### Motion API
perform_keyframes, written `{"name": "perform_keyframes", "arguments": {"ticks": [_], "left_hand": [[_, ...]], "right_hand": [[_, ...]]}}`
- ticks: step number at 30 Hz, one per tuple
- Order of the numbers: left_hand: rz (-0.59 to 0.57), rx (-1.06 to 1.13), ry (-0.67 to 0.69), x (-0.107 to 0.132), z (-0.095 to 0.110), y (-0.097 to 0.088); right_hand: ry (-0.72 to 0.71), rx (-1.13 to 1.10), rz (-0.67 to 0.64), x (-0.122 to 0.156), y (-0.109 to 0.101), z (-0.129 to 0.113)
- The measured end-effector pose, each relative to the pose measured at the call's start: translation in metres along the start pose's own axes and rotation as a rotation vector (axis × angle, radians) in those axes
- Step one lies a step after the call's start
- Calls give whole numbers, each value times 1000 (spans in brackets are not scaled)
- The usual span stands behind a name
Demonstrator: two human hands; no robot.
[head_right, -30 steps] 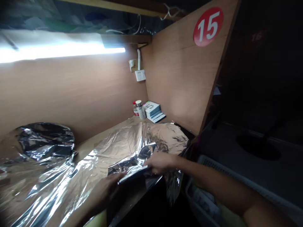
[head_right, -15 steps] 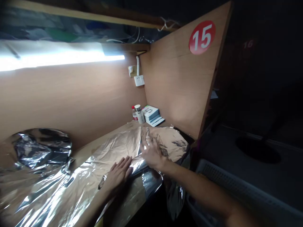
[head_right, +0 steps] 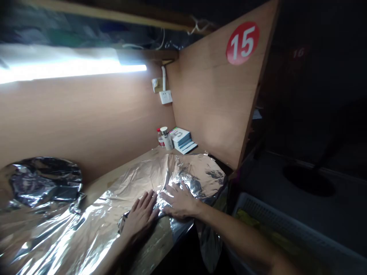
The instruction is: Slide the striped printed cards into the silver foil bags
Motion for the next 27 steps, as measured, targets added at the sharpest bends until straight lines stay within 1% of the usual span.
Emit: {"name": "perform_keyframes", "arguments": {"ticks": [2, 4, 5, 7, 8, 9, 10, 11, 12, 13, 14, 15, 16, 17, 18, 19, 20, 22, 23, 25, 27], "left_hand": [[2, 11, 116, 12, 8, -1], [9, 18, 239, 32, 22, 2], [15, 16, 277, 43, 30, 3], [37, 18, 287, 63, 45, 4], [51, 44, 276, 71, 51, 1], [72, 98, 248, 76, 55, -5], [99, 187, 201, 80, 57, -14], [145, 315, 123, 81, 58, -26], [205, 482, 22, 82, 57, -40], [267, 686, -88, 82, 57, -54], [320, 913, -188, 83, 57, -67], [357, 1146, -260, 84, 59, -77], [374, 1363, -305, 85, 64, -85], [373, 1537, -328, 87, 69, -91], [354, 1654, -338, 89, 74, -94], [337, 1719, -348, 92, 78, -95], [318, 1747, -360, 96, 80, -94], [291, 1769, -358, 103, 80, -91], [302, 1777, -348, 107, 77, -90], [368, 1782, -345, 112, 67, -88], [400, 1779, -394, 117, 56, -85]], "right_hand": [[-66, -17, -80, 13, -2, -3], [-155, -5, -129, 35, -2, -7], [-199, 5, -139, 47, -3, -9], [-275, -11, -121, 72, -12, -13], [-292, -55, -79, 82, -20, -14], [-281, -131, -1, 88, -31, -14], [-233, -240, 129, 92, -44, -12], [-143, -372, 306, 94, -57, -10], [-31, -519, 493, 94, -68, -8], [74, -670, 646, 93, -74, -7], [140, -820, 725, 88, -74, -10], [150, -963, 708, 81, -71, -17], [114, -1089, 612, 71, -65, -27], [52, -1186, 476, 62, -58, -40], [-3, -1251, 355, 54, -51, -51], [-39, -1291, 273, 48, -45, -61], [-54, -1317, 222, 43, -40, -68], [-58, -1392, 161, 37, -32, -75], [-63, -1459, 129, 35, -30, -77], [-89, -1589, 81, 32, -26, -79], [-142, -1599, 71, 30, -26, -80]]}}
Point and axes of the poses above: each hand's wrist, its own x-axis away from the middle knuckle, its own y-axis out of the palm, z = x × y, the point moved 3 cm from there along -x, towards the middle knuckle
